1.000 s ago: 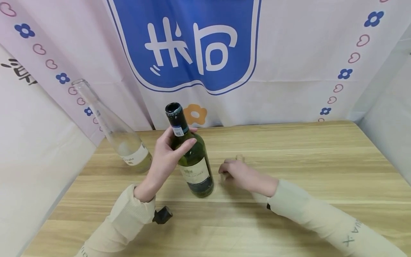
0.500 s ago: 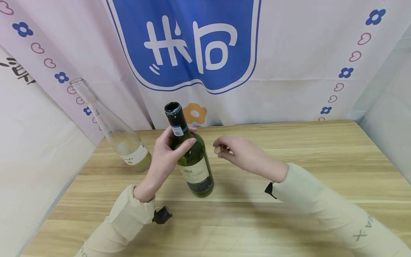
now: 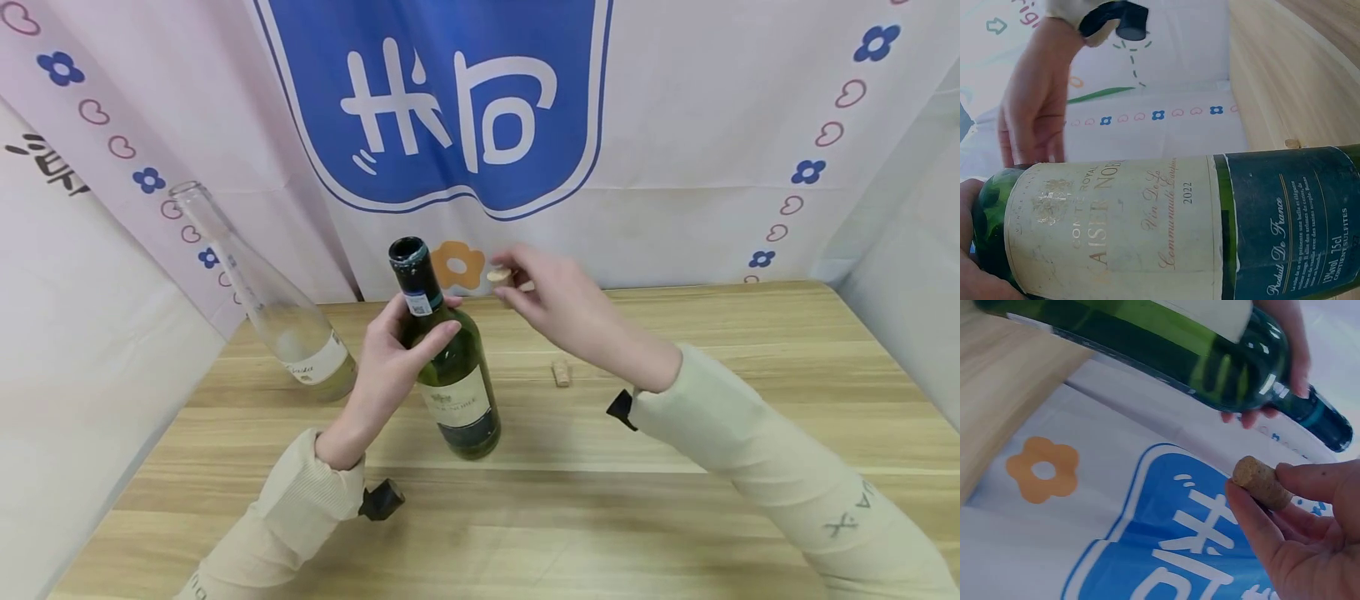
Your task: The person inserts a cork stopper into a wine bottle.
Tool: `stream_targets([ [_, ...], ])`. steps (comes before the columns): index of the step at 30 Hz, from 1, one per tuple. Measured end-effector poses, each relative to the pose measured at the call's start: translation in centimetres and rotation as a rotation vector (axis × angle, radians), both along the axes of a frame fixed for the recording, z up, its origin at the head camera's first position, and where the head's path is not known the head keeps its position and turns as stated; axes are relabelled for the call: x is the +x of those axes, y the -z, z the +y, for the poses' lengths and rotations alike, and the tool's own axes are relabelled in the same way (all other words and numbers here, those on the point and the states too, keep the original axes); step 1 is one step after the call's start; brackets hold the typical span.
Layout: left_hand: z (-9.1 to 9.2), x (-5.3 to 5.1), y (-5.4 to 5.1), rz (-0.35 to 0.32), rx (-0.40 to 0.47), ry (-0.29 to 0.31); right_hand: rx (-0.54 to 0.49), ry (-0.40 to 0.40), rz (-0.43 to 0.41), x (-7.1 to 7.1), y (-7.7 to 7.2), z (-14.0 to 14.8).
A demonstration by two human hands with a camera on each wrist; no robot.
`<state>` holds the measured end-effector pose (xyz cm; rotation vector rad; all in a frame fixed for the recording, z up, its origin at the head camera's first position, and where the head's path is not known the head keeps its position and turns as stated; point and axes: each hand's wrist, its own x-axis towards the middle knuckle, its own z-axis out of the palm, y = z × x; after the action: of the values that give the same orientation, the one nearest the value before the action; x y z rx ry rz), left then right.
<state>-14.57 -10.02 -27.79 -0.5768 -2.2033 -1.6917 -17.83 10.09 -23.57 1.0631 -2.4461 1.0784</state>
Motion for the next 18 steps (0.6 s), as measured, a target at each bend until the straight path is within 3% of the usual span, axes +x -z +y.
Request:
stream_targets([
  [9,0.0,-0.1,0.0,0.006,0.005,0.01,-0.154,0.026,0.094,0.5,-3.2,-1.1],
  [18,-0.1,-0.1,0.1,0.002,0.007,0.011,-0.299,-0.012,0.152,1.4,-4.5,-2.7],
])
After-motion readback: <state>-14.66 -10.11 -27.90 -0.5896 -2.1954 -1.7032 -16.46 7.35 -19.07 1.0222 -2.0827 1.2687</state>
